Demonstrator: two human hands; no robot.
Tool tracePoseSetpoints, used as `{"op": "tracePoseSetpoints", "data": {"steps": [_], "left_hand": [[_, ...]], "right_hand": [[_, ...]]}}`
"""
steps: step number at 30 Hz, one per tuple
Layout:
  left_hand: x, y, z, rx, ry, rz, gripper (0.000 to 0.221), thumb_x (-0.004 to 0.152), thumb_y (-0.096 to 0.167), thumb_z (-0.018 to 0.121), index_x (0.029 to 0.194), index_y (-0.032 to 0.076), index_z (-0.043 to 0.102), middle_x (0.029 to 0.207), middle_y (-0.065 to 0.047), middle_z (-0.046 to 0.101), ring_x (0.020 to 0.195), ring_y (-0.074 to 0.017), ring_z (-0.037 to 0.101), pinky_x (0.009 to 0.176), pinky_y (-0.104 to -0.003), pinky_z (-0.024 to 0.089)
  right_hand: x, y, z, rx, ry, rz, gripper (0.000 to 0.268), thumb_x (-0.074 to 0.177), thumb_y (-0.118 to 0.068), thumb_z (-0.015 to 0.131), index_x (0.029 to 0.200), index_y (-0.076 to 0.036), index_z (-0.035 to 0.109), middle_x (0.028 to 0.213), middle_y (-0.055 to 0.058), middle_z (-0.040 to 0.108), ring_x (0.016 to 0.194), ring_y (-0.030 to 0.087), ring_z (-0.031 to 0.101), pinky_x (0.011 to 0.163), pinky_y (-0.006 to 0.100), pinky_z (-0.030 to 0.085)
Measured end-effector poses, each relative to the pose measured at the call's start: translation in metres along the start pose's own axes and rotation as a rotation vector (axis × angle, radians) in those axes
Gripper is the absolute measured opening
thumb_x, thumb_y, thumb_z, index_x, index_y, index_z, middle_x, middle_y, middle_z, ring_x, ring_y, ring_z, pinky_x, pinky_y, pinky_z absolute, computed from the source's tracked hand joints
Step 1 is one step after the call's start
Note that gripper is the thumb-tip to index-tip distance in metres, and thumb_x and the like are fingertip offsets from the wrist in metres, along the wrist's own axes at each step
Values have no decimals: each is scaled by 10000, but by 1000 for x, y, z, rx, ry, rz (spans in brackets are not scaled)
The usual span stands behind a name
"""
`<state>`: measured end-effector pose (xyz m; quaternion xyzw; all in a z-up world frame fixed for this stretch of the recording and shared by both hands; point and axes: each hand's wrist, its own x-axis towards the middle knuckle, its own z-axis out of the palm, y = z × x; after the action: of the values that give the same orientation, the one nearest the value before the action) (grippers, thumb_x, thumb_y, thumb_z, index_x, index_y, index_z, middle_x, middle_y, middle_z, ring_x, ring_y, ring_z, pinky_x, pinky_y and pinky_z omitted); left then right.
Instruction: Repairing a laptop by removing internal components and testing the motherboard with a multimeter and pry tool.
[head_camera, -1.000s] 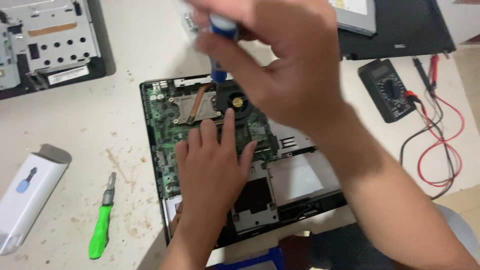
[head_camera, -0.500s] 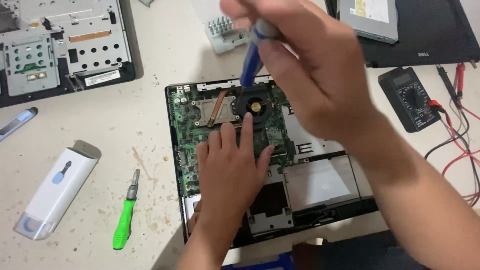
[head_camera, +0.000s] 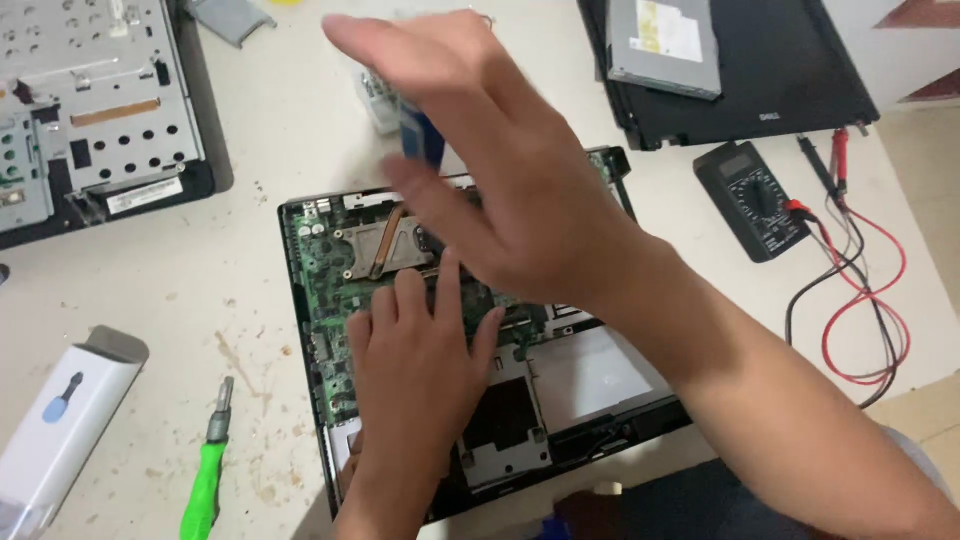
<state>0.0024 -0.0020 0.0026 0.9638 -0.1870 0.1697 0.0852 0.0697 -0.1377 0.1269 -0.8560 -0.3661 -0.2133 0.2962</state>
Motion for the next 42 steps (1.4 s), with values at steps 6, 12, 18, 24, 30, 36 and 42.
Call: {"op": "tracePoseSetpoints", "data": {"steps": [6,12,18,24,30,36,42], "left_hand": [[1,1,-4,16,-15,-5,659,884,640,556,1349,175,592,1033,-89,563,833,-289,520,699,-420,405],[-2,-1,0,-48,-22,-30,665,900,611,570,1377,148,564,1075,-114,561,881,-306,515,730,-431,407],[-1,0,-3,-80,-29,-40,656,896,600,556,1359,136,568,1020,-99,548,846,-299,501,708,-431,387],[0,0,-1,-56,16,-13,640,896,598,579,1335,133,589,1007,-98,542,829,-297,497,701,-423,390],[0,1,-1,-48,31,-14,637,883,614,587,1317,147,596,1043,-105,566,856,-304,517,701,-429,394],[-1,-1,1,-4,-2,11,661,922,622,540,1380,146,571,1036,-99,565,839,-297,516,711,-428,404],[-1,-8,-1,-10,7,26,621,937,595,542,1354,139,605,983,-75,583,823,-274,564,719,-427,426]], "right_hand": [[-2,2,1,-61,79,-64,386,1107,-140,758,1378,-17,513,1151,144,646,943,256,583,867,349,506],[-8,1,1,-59,34,-7,359,1135,-80,645,1436,-15,461,1239,200,540,1116,348,601,947,431,560],[-3,-14,-2,-100,15,-21,330,1123,27,595,1426,26,466,1282,213,584,1153,347,588,961,407,561],[3,-24,-7,-64,3,-21,363,1069,-127,577,1359,72,485,1273,218,493,1193,346,504,1024,414,435],[-12,-8,0,-165,-1,-34,502,1147,-172,790,1464,-25,429,1279,158,623,920,227,588,768,311,499],[-31,0,-6,-263,160,78,300,1124,-163,695,1264,-45,458,1108,153,635,976,266,662,796,366,522],[-115,90,-85,-340,590,348,297,1189,59,648,1035,-31,411,958,115,418,892,224,407,772,401,328]]}}
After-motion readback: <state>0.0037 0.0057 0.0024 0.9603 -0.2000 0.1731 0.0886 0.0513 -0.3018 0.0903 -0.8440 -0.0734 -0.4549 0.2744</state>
